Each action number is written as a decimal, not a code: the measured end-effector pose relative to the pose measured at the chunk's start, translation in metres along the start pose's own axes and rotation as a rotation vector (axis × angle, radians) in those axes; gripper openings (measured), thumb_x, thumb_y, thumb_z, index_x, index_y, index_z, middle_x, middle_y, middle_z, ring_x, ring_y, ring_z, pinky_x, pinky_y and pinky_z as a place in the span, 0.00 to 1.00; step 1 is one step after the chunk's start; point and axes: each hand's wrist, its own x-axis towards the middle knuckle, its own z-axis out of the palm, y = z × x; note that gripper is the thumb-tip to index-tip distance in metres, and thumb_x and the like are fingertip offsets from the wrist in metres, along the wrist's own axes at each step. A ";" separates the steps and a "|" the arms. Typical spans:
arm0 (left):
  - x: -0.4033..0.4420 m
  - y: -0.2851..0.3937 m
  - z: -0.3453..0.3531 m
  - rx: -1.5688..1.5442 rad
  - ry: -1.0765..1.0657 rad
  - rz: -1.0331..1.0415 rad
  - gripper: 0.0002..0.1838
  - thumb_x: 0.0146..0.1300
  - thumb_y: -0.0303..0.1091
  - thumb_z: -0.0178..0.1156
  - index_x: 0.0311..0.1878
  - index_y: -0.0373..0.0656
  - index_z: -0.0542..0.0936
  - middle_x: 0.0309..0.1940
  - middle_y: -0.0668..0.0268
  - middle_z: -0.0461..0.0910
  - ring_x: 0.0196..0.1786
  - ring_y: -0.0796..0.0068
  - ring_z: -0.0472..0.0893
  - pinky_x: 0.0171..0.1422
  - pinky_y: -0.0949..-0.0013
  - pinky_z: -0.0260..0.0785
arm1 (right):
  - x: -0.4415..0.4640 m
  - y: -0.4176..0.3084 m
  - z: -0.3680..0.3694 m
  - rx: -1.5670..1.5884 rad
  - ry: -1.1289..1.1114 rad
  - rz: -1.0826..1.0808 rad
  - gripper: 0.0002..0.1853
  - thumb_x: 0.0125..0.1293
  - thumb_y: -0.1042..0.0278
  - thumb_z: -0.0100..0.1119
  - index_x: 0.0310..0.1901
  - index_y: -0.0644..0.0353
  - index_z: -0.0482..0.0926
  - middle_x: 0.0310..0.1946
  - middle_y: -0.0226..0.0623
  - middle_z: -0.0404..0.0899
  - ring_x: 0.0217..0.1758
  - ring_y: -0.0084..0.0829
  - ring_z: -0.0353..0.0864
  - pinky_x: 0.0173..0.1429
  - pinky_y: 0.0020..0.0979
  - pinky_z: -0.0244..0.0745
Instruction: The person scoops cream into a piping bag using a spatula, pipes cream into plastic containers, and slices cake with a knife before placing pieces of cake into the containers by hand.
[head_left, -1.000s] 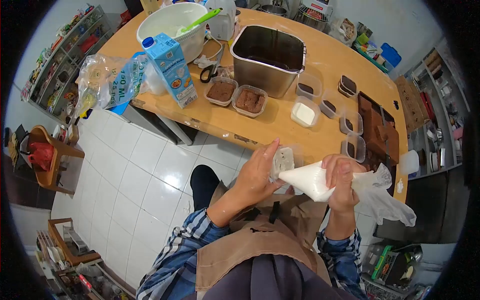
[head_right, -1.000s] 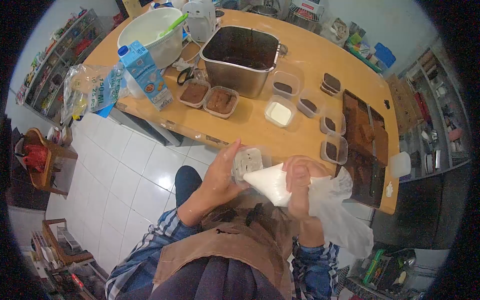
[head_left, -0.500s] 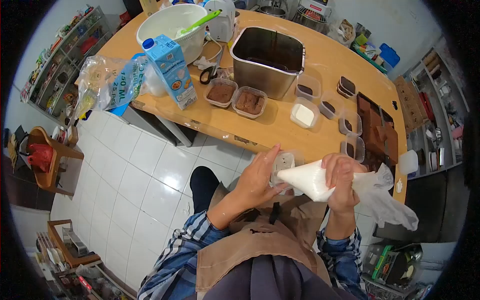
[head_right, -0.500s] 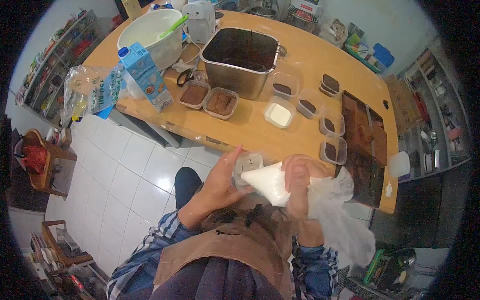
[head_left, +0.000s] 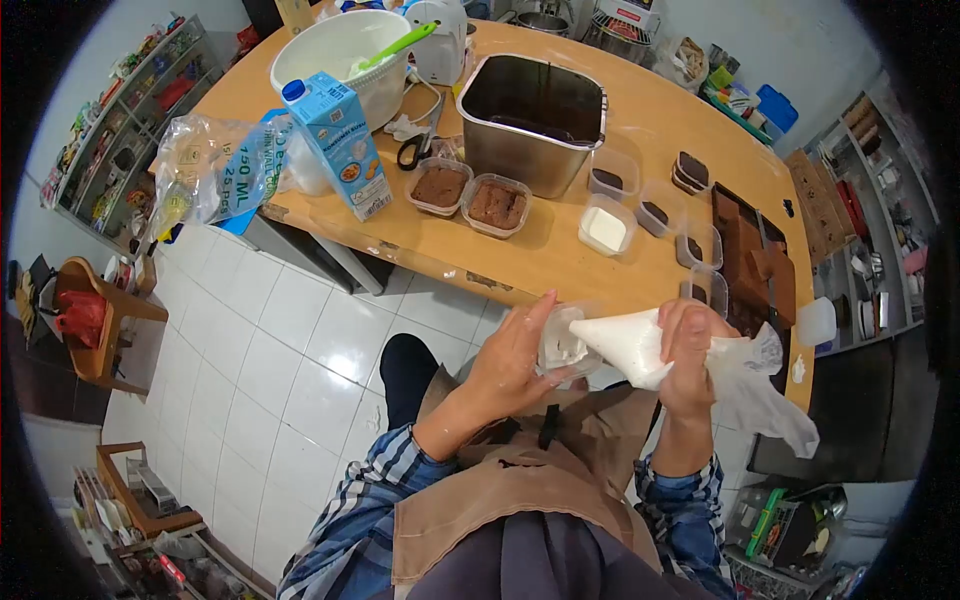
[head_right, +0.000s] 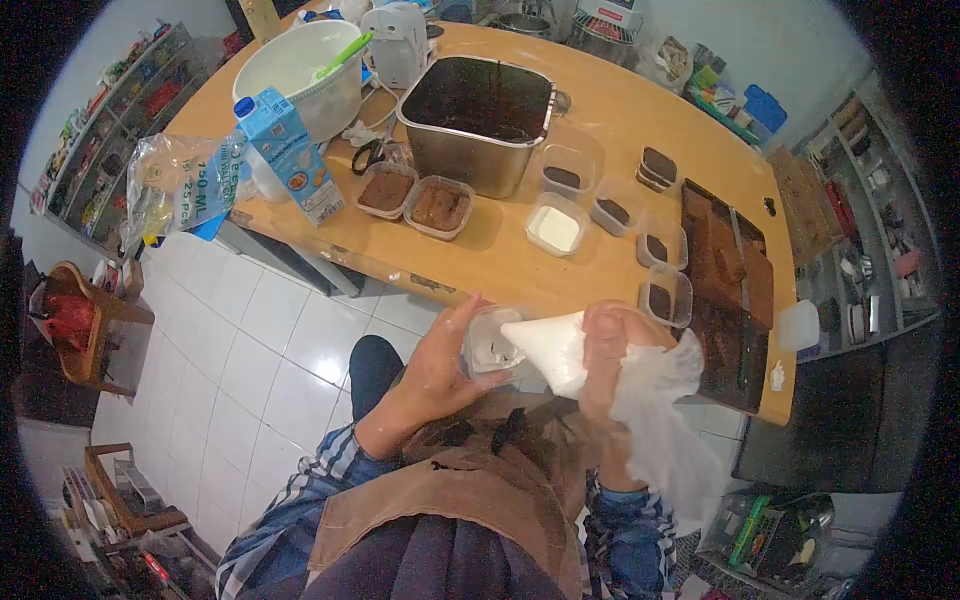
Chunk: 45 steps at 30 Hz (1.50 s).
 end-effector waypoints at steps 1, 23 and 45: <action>0.000 -0.001 0.000 0.006 0.001 -0.006 0.48 0.42 0.32 0.73 0.65 0.33 0.55 0.52 0.48 0.70 0.54 0.49 0.72 0.58 0.57 0.65 | 0.000 0.000 0.001 0.022 0.021 0.018 0.23 0.70 0.62 0.44 0.14 0.58 0.63 0.10 0.30 0.61 0.20 0.24 0.60 0.33 0.27 0.62; 0.002 -0.003 -0.002 0.020 0.048 0.048 0.45 0.44 0.32 0.69 0.65 0.31 0.56 0.50 0.46 0.70 0.48 0.47 0.72 0.51 0.58 0.67 | -0.002 -0.004 -0.004 -0.004 -0.077 0.193 0.24 0.70 0.57 0.45 0.15 0.59 0.64 0.13 0.30 0.63 0.22 0.25 0.62 0.32 0.25 0.60; 0.002 -0.005 -0.005 0.045 0.080 0.020 0.45 0.45 0.32 0.69 0.64 0.30 0.56 0.48 0.47 0.71 0.47 0.48 0.71 0.51 0.57 0.67 | -0.004 0.002 -0.004 -0.069 -0.095 0.053 0.24 0.69 0.62 0.46 0.14 0.58 0.61 0.11 0.30 0.60 0.18 0.24 0.59 0.29 0.27 0.59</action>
